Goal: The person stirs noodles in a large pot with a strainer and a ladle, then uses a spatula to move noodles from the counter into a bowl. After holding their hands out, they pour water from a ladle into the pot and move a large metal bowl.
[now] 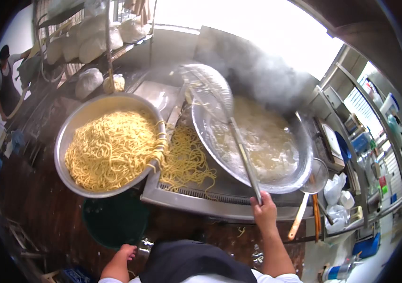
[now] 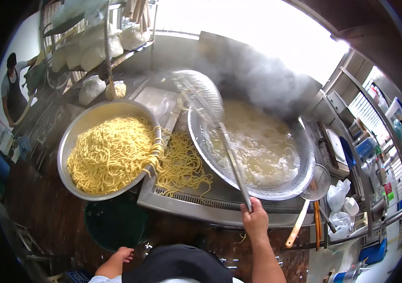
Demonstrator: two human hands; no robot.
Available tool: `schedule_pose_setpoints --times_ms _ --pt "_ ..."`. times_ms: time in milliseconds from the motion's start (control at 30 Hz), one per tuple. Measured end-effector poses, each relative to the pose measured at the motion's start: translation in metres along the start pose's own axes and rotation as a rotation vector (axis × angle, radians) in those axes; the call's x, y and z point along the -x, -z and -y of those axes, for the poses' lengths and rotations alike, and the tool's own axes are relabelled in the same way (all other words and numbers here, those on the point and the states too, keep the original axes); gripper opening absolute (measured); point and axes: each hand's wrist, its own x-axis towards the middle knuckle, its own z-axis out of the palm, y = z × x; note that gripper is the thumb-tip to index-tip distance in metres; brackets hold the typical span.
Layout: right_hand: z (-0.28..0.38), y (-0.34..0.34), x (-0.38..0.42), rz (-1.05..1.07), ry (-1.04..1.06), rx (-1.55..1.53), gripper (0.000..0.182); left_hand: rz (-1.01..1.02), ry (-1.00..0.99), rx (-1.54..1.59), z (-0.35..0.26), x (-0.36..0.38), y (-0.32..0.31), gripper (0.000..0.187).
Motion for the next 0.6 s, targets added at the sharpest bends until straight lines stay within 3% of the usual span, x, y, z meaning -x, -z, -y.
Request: schedule_pose_setpoints --times_ms 167,233,367,433,500,567,600 --pt "-0.137 0.027 -0.069 -0.208 -0.016 -0.193 0.035 -0.023 0.024 -0.018 -0.035 0.016 -0.013 0.039" --pt "-0.171 0.059 -0.106 -0.155 -0.177 -0.125 0.034 -0.041 0.022 -0.007 -0.051 0.023 -0.02 0.038" --pt "-0.308 0.08 -0.213 -0.416 -0.132 0.178 0.036 -0.067 -0.035 0.017 -0.079 0.045 -0.035 0.035" --pt "-0.318 0.1 -0.254 -0.327 -0.189 0.473 0.033 -0.101 -0.02 0.038 -0.089 0.059 -0.043 0.035" --pt "-0.318 0.102 -0.289 -0.167 -0.277 0.597 0.034 -0.103 -0.127 -0.009 -0.094 0.072 -0.052 0.035" --pt "-0.337 0.066 -0.327 -0.115 -0.396 0.273 0.032 -0.123 -0.167 0.049 -0.101 0.099 -0.062 0.034" --pt "-0.386 0.032 -0.352 -0.126 -0.298 0.2 0.03 -0.144 -0.182 0.041 -0.101 0.106 -0.067 0.033"
